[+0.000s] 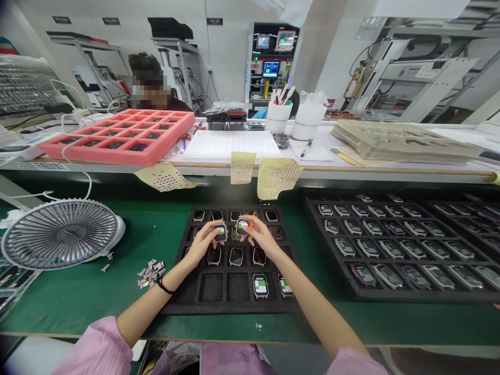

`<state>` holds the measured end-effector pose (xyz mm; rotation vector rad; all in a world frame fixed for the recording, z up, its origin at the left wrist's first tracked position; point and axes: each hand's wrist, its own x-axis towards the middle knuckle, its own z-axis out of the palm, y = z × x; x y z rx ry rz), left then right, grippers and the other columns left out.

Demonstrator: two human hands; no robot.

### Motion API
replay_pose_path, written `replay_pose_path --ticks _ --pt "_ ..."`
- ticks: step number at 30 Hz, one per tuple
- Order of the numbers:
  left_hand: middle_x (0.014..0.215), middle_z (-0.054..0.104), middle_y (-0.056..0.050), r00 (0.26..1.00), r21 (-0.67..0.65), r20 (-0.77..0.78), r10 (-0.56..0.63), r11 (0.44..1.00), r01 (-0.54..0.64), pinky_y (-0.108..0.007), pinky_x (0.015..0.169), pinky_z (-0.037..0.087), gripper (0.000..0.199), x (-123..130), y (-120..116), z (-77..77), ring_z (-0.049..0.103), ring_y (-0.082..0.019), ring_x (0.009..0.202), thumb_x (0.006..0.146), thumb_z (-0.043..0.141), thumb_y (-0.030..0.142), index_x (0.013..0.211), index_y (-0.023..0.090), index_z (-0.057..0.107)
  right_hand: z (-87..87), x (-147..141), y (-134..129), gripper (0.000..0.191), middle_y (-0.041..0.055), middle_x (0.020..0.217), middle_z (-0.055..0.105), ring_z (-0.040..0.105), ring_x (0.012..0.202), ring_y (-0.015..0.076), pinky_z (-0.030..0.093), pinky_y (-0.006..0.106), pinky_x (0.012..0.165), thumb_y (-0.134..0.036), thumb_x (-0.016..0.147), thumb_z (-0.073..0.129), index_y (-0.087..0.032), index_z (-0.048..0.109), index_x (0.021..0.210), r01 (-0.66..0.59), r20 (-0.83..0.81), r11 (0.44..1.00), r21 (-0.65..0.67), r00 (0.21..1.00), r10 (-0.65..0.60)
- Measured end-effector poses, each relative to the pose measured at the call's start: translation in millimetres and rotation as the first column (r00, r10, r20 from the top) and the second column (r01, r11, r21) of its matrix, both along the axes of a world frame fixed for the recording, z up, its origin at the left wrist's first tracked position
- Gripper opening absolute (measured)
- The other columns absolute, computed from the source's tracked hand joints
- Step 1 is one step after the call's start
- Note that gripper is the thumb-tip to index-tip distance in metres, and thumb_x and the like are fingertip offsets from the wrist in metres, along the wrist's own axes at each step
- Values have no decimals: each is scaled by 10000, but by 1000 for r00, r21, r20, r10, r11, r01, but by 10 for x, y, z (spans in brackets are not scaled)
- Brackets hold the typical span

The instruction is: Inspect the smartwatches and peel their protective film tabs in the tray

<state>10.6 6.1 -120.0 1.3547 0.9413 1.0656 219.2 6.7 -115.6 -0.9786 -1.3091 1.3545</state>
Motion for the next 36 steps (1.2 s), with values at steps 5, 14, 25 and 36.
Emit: replay_pose_path --ticks 5,14,25,36 --pt "806 631 -36 1000 -46 10 -1 999 2 -218 470 407 354 -10 -8 34 597 -125 553 849 529 464 1009 170 644 13 1 -6 367 32 863 616 623 568 131 365 200 353 -410 788 668 -223 612 1098 -4 -11 1000 -6 1000 4" --pt "873 647 -59 1000 12 3 -25 1000 25 -214 473 430 360 -1 8 -18 617 -136 609 838 557 414 1093 164 597 26 0 -13 359 34 853 620 623 573 133 369 201 362 -405 791 663 -222 612 1094 -9 -8 1000 -13 1000 9" --pt "1133 619 -113 1000 20 -12 -24 1000 24 -191 515 437 499 11 10 -76 643 -159 780 754 673 324 1201 180 507 18 12 -11 354 30 854 619 633 573 136 374 203 358 -409 800 656 -223 606 1096 -9 -1 1000 -8 1000 9" --pt "742 610 -19 999 -38 -18 34 999 -35 -203 456 436 348 -1 -23 42 568 -118 572 795 611 484 909 156 628 7 2 -4 351 25 829 611 630 571 139 368 202 359 -409 801 657 -216 605 1089 -15 -7 1000 0 1000 15"
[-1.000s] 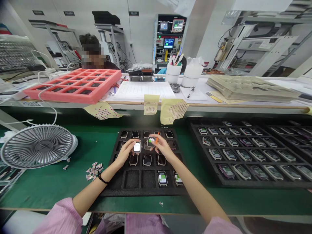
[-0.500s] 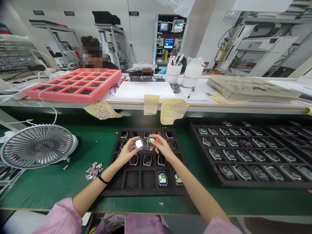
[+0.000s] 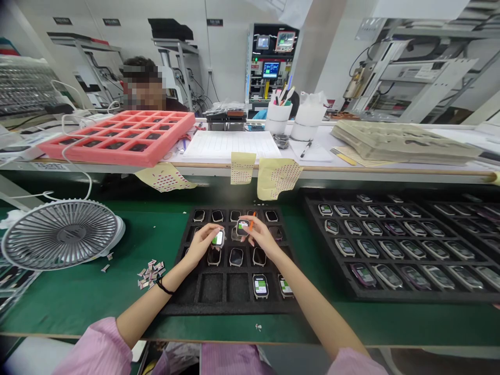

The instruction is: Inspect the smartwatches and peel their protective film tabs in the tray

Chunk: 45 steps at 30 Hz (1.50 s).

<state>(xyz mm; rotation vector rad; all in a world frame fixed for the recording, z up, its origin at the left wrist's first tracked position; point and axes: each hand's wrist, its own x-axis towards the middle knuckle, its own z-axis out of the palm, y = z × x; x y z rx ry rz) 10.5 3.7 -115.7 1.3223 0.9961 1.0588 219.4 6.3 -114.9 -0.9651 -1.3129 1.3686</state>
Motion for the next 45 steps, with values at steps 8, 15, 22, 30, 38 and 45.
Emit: replay_pose_path --ticks 8,15,22,30,38,45 --pt "967 622 -67 999 72 -1 -41 997 41 -205 517 461 389 15 29 -77 580 -118 669 766 661 395 1069 170 567 5 -3 -1 359 25 837 607 628 564 134 362 200 350 -414 790 659 -214 610 1083 12 4 1000 -4 1000 -12" --pt "1033 617 -84 1000 78 0 -15 997 15 -243 657 514 463 16 24 -90 610 -158 824 721 708 332 1119 179 529 45 -9 -24 340 34 869 615 633 574 134 379 204 368 -407 797 653 -223 614 1080 17 20 1000 -16 1000 -17" --pt "786 612 -24 997 -26 28 78 997 -77 -197 476 445 364 9 21 -23 563 -117 617 744 674 462 944 172 583 -24 1 2 330 43 896 617 626 570 130 363 195 361 -406 800 653 -222 625 1072 15 12 1000 1 1000 -15" --pt "831 633 -29 993 -33 112 24 999 -20 -208 472 426 387 6 33 -52 606 -120 582 809 595 474 1054 175 589 -79 8 17 365 27 860 607 628 576 132 358 190 359 -409 800 661 -220 613 1109 2 0 1000 -5 1000 -2" --pt "995 640 -77 990 6 139 -8 1000 7 -212 516 441 461 15 67 -130 645 -145 695 785 639 391 1177 176 529 -64 6 14 384 43 908 622 624 567 128 359 193 350 -421 794 664 -212 608 1110 9 4 1000 -4 1000 -9" --pt "1005 636 -86 991 54 132 23 998 -31 -208 490 427 550 43 79 -212 631 -137 673 719 715 391 1180 172 511 -78 14 14 359 38 894 620 630 578 131 370 194 360 -412 806 657 -216 610 1104 10 9 1000 -2 1000 -10"
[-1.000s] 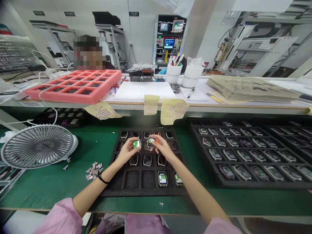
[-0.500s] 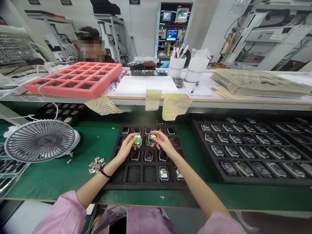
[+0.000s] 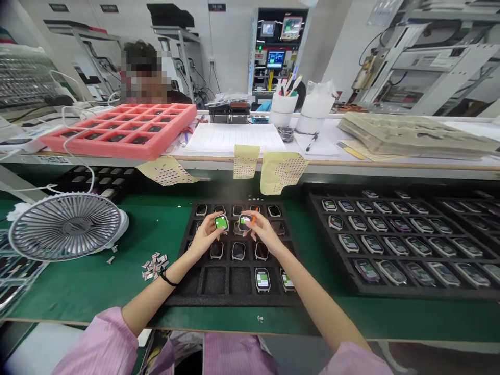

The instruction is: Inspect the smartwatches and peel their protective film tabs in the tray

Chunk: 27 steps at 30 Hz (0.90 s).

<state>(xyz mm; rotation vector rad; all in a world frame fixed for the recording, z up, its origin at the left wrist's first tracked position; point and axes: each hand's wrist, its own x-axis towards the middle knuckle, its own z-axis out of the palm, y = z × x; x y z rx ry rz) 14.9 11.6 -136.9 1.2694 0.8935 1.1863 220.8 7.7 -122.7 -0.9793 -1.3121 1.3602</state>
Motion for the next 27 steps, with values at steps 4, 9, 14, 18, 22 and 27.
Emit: replay_pose_path --ticks 4,9,14,18,22,27 --pt "977 638 -75 1000 -37 17 -20 999 21 -218 507 436 462 -28 -21 93 636 -137 665 785 640 422 1158 170 533 -2 1 3 360 39 883 622 630 575 132 374 192 359 -411 802 660 -212 613 1100 8 7 1000 4 1000 -8" --pt "903 642 -47 998 -71 52 -39 997 42 -229 517 446 414 -48 -38 163 642 -151 667 800 607 430 1126 180 557 11 -9 3 366 47 915 626 636 574 134 368 190 350 -421 793 668 -211 610 1086 8 5 1000 1 1000 -8" --pt "840 633 -29 1000 -74 21 -1 997 2 -208 465 416 431 -40 -36 158 622 -130 604 775 626 484 1076 180 576 38 -21 -11 353 29 865 613 632 572 134 365 192 352 -420 790 668 -217 609 1072 9 6 1000 1 1000 -9" --pt "768 629 -19 999 -81 -19 33 996 -35 -179 425 379 413 -37 -56 192 562 -99 553 754 655 507 981 169 584 54 -27 -18 353 29 859 609 631 576 139 365 197 351 -421 786 665 -218 609 1070 12 16 1000 0 1000 -12" --pt "726 606 -9 999 -82 -36 34 996 -36 -173 428 373 380 -40 -73 219 532 -95 557 775 627 521 910 170 575 58 -30 -16 363 28 850 609 627 562 134 358 196 353 -431 787 660 -211 608 1072 2 23 1000 -4 1000 -2" --pt "931 615 -52 998 10 -40 -42 999 43 -194 523 440 418 -13 -82 151 596 -125 705 781 649 416 1102 185 514 58 -55 -34 358 25 818 609 632 557 137 362 195 362 -458 819 611 -209 614 1077 9 27 1000 -19 1000 -9"
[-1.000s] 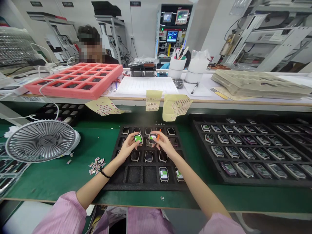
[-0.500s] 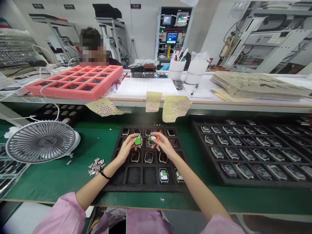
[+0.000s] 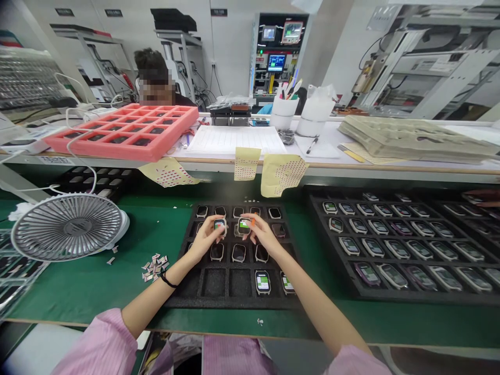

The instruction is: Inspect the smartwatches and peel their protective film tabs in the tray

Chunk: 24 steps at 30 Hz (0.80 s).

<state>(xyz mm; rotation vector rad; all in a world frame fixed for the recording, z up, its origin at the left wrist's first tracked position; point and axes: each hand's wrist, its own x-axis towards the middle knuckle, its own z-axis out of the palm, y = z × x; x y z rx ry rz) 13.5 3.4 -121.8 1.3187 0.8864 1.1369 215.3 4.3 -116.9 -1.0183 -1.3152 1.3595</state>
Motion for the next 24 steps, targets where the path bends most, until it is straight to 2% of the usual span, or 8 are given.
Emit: replay_pose_path --ticks 2,4,8,12,14,18,21,24 --pt "1099 593 -93 996 96 -72 -51 994 58 -220 622 487 526 17 -18 -35 619 -181 903 744 696 323 1197 199 459 -8 -27 -11 369 19 778 608 627 549 137 363 195 362 -478 837 576 -211 612 1089 0 -2 1000 -13 1000 0" --pt "1183 572 -113 979 187 -195 -60 977 97 -257 697 505 519 26 -41 -57 605 -208 993 759 673 257 1224 203 449 -22 -61 -20 379 13 747 604 618 536 135 361 194 360 -492 842 562 -213 610 1093 -10 8 1000 -21 1000 10" --pt "1113 610 -98 920 358 -390 43 928 108 -299 731 508 401 9 -64 -60 615 -190 896 798 612 182 1182 204 499 -57 -124 -33 402 -12 649 572 573 478 125 342 198 351 -516 846 543 -218 612 1106 -35 65 999 9 997 34" --pt "1165 543 -115 896 478 -431 106 869 128 -281 652 513 400 -14 -46 -53 588 -212 934 810 642 236 1191 213 521 -78 -167 -71 428 -19 618 564 484 412 100 314 204 353 -525 873 502 -220 597 1157 -72 143 996 56 988 63" --pt "1200 506 -117 891 490 -445 92 857 156 -309 702 534 421 -14 -35 -55 572 -233 1004 807 662 270 1201 224 523 -81 -187 -103 423 0 703 602 478 426 93 340 210 377 -522 884 494 -230 596 1172 -74 186 993 88 981 57" --pt "1227 496 -108 862 527 -497 99 824 210 -420 973 467 442 -3 -34 -61 498 -266 1191 797 676 231 1210 235 518 -89 -233 -171 424 31 824 649 609 644 163 500 284 602 -494 906 485 -248 577 1240 -47 274 986 159 962 2" --pt "1236 531 -107 817 535 -560 134 812 233 -419 965 475 451 -6 -57 -60 522 -261 1168 804 650 191 1230 232 511 -91 -262 -205 451 51 939 673 633 915 226 489 371 850 -463 917 490 -253 531 1314 -50 318 978 204 948 -18" --pt "1212 591 -99 761 580 -605 232 784 222 -419 921 496 451 -27 -84 -47 549 -274 1125 779 656 180 1212 229 542 -65 -268 -210 449 57 1018 672 621 967 233 464 390 907 -455 908 512 -257 544 1310 -78 298 980 185 954 20"
